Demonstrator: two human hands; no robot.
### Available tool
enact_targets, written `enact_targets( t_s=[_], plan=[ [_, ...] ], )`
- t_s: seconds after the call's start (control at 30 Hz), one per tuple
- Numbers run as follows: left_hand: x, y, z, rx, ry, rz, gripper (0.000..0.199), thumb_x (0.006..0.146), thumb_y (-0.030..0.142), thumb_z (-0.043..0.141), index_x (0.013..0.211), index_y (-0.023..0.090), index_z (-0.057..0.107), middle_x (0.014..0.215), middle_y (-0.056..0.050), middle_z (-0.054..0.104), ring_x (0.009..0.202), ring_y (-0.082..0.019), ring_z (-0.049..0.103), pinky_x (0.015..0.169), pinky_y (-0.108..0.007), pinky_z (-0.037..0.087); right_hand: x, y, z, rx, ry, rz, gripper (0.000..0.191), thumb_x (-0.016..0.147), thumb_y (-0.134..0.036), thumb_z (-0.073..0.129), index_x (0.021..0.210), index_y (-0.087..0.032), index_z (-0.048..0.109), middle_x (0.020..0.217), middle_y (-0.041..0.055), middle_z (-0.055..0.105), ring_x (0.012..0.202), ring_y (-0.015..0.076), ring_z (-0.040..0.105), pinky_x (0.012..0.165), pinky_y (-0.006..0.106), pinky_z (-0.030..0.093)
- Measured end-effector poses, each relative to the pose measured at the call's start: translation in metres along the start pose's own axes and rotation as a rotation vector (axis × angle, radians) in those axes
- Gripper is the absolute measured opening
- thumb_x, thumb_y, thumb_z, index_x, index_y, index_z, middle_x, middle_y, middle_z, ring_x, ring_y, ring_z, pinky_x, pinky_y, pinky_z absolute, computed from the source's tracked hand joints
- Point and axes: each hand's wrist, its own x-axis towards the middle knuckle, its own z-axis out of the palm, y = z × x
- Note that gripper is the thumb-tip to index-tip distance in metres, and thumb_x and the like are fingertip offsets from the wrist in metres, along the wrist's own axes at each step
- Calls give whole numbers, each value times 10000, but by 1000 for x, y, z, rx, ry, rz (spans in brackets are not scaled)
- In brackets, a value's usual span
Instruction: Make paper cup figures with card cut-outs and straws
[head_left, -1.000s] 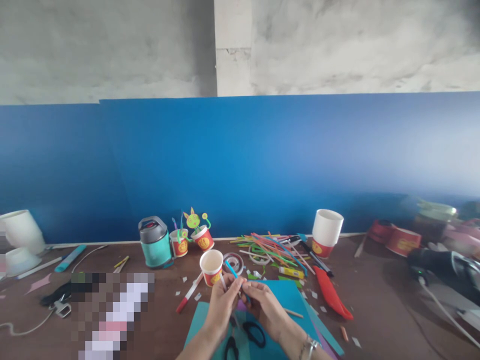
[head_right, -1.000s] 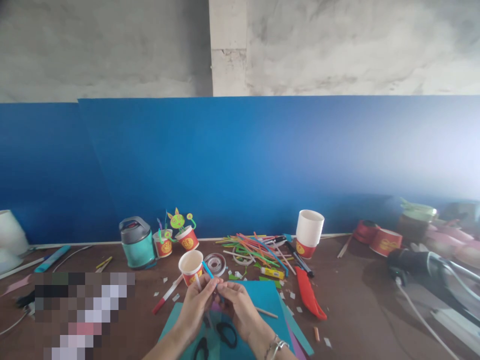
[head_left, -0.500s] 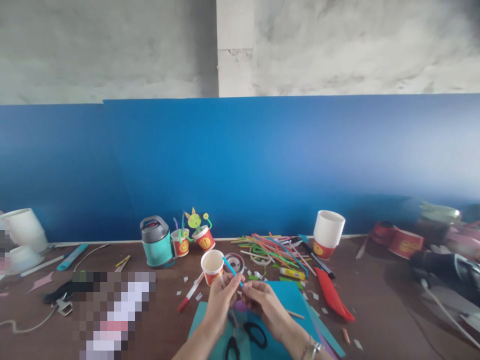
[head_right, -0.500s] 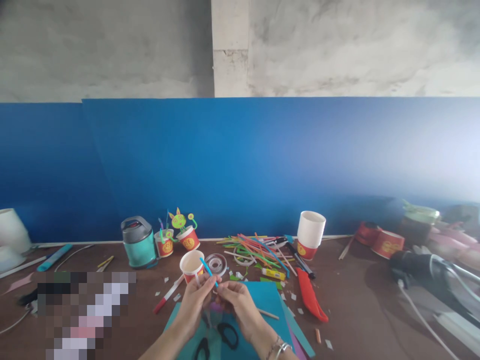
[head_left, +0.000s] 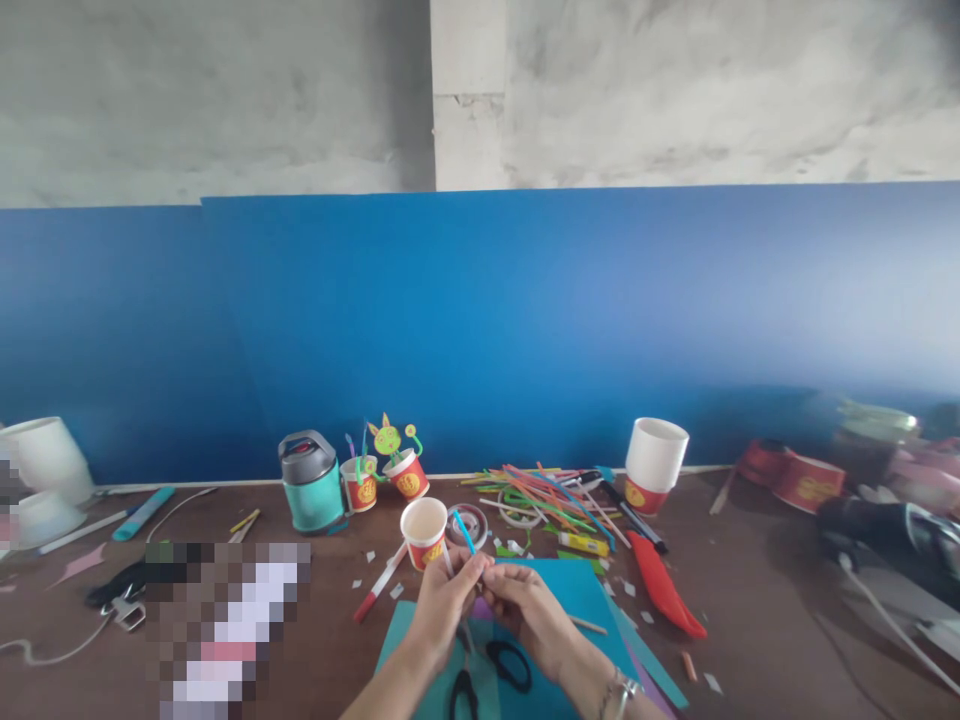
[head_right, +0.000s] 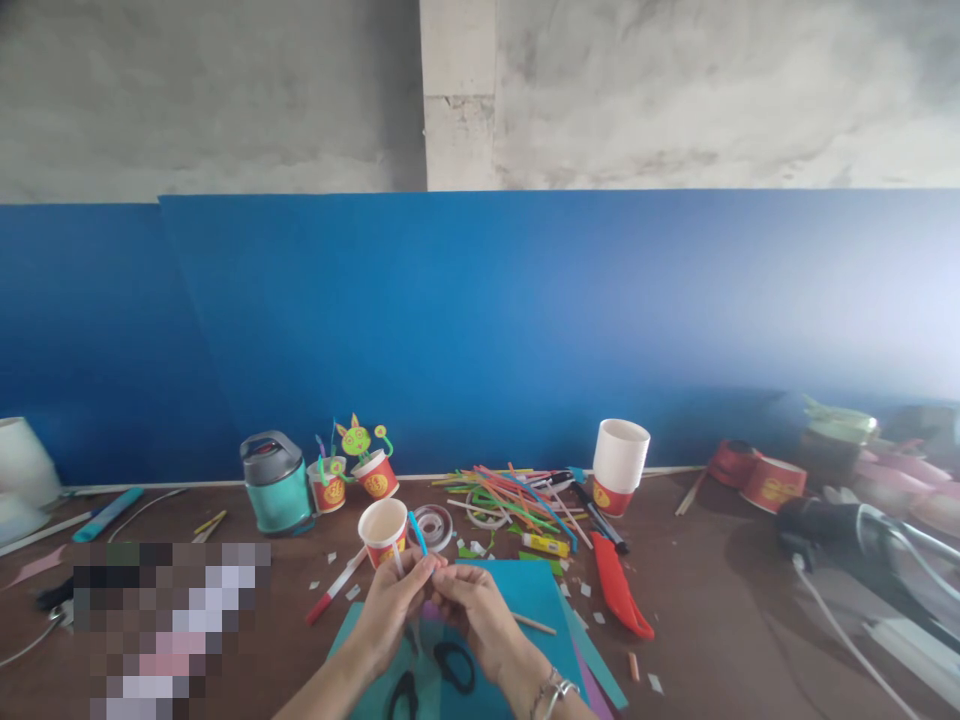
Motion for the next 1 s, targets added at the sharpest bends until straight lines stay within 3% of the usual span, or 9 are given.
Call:
enact_targets(
  t_s=[0.13, 0.23, 0.37, 0.47, 0.6, 0.7, 0.8, 0.9, 1.0],
  plan=[
    [0, 1, 1, -18, -10, 8, 458, 612, 556, 739, 728, 127, 627, 515, 17, 537, 448, -87, 455, 463, -219, 329, 0, 0, 0, 23, -21, 3, 318, 517, -371, 849, 564, -129, 648, 495, -21, 573, 451, 59, 433, 488, 193, 327],
    [-1, 8, 1, -7, 20, 33, 447, 631, 542, 735, 743, 121, 636, 423, 76, 405, 392, -42, 307, 430, -198, 239, 3, -7, -3, -89, 5, -9, 351, 582, -457, 799, 626, -140, 657, 509, -14, 579, 449, 78, 445, 455, 204, 296],
    [-3, 17, 2, -47, 16, 11, 419, 635, 518, 746, 646, 133, 580, 402, 117, 255, 391, -19, 157, 415, -200, 113, 5, -19, -7, -238, 122, -165, 362, 648, -533, 726, 665, -179, 653, 581, 0, 601, 532, 131, 492, 444, 226, 292],
    [-6, 18, 5, -23, -116, -127, 435, 606, 513, 764, 582, 138, 545, 399, 102, 294, 368, -16, 168, 409, -221, 64, 2, -22, -2, -220, 114, -227, 355, 694, -543, 681, 712, -188, 679, 671, 13, 626, 611, 144, 514, 510, 231, 350],
    [-13, 18, 8, 19, -256, -254, 334, 661, 435, 730, 649, 123, 610, 409, 85, 337, 364, -22, 213, 416, -222, 81, -3, -20, 4, -135, -13, -165, 266, 636, -421, 765, 640, -174, 667, 587, -23, 568, 490, 85, 406, 457, 214, 275],
    [-15, 22, 8, -80, -266, -267, 218, 626, 248, 696, 813, 150, 639, 560, 56, 453, 430, -30, 300, 445, -203, 132, 0, -17, 2, -176, -18, -175, 266, 609, -398, 791, 600, -154, 685, 673, 0, 607, 492, 71, 392, 465, 218, 284],
    [-15, 25, 8, -36, -253, -267, 346, 564, 117, 613, 907, 159, 638, 561, 69, 412, 456, -41, 283, 460, -211, 129, 6, -13, -2, -301, -20, -259, 289, 593, -424, 798, 569, -150, 711, 825, 49, 645, 637, 130, 522, 569, 242, 388],
    [-14, 23, 11, 35, -240, -242, 371, 546, 82, 556, 902, 154, 629, 518, 89, 335, 453, -51, 226, 462, -230, 107, 9, -10, -2, -392, -6, -347, 289, 588, -445, 791, 596, -161, 740, 872, 81, 664, 859, 233, 580, 761, 303, 432],
    [-13, 18, 15, 25, -207, -227, 255, 593, 130, 580, 844, 164, 613, 545, 79, 366, 474, -61, 279, 479, -222, 153, 9, -11, 0, -448, 54, -384, 285, 579, -450, 789, 649, -177, 749, 834, 75, 678, 854, 248, 588, 774, 326, 439]
  ],
)
